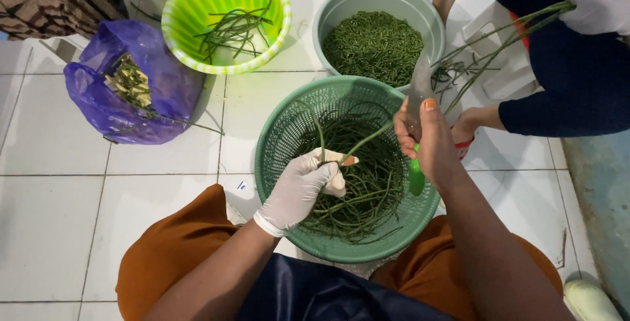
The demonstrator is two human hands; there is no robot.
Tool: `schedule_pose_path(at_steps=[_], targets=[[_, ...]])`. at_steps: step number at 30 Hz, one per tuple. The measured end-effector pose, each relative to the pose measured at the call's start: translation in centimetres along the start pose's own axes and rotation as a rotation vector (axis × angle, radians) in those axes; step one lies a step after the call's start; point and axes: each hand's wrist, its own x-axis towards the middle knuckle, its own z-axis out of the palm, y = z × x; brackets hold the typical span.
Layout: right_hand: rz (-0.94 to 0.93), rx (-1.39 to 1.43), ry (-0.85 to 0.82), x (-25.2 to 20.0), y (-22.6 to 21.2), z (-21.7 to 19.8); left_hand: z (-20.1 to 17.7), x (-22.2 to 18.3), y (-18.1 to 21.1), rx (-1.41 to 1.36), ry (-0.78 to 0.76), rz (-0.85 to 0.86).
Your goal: The person sits on the floor and uses a knife to trim long green vegetable stems, placing the cut pieces into a green basket. The person handles the stems one at a time, cutting them into smaller segments and discarding the ends.
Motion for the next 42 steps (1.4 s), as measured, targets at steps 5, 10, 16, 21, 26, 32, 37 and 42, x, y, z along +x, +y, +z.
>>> schedule_pose_path(at_steps=[5,10,16,21,26,32,37,42], targets=[[0.064,-0.133,-0.011,-0.4,-3.7,0.7,-0.1,-0.5,-0.1,0.059,0.007,-0.037],[0.149,-0.196,-0.175,-1.8,-6.7,2.3,-0.8,-0.2,-1.5,0.322,-0.002,-0.143],[0.156,-0.561,-0.499,-2.8,-9.8,4.5,-0.9,-0.8,-0.9,0.634,-0.038,-0.198],[-0.01,-0.611,-0.532,-2.4,-8.1,4.7,0.1,-1.6,1.1,0.956,-0.139,-0.248],[0.03,-0.641,-0.479,-2.0,-4.8,3.7,1.1,-2.0,2.9,1.006,-0.161,-0.25],[0.214,-0.683,-0.326,-1.4,-6.1,3.0,0.4,-1.5,1.0,0.74,-0.063,-0.18],[0.344,-0.203,-0.124,-0.3,-3.2,0.5,0.5,-0.4,0.6,0.229,0.055,0.029],[0.213,0.025,-0.095,-1.1,-4.8,2.1,1.1,0.0,-0.1,-0.106,0.08,0.124]])
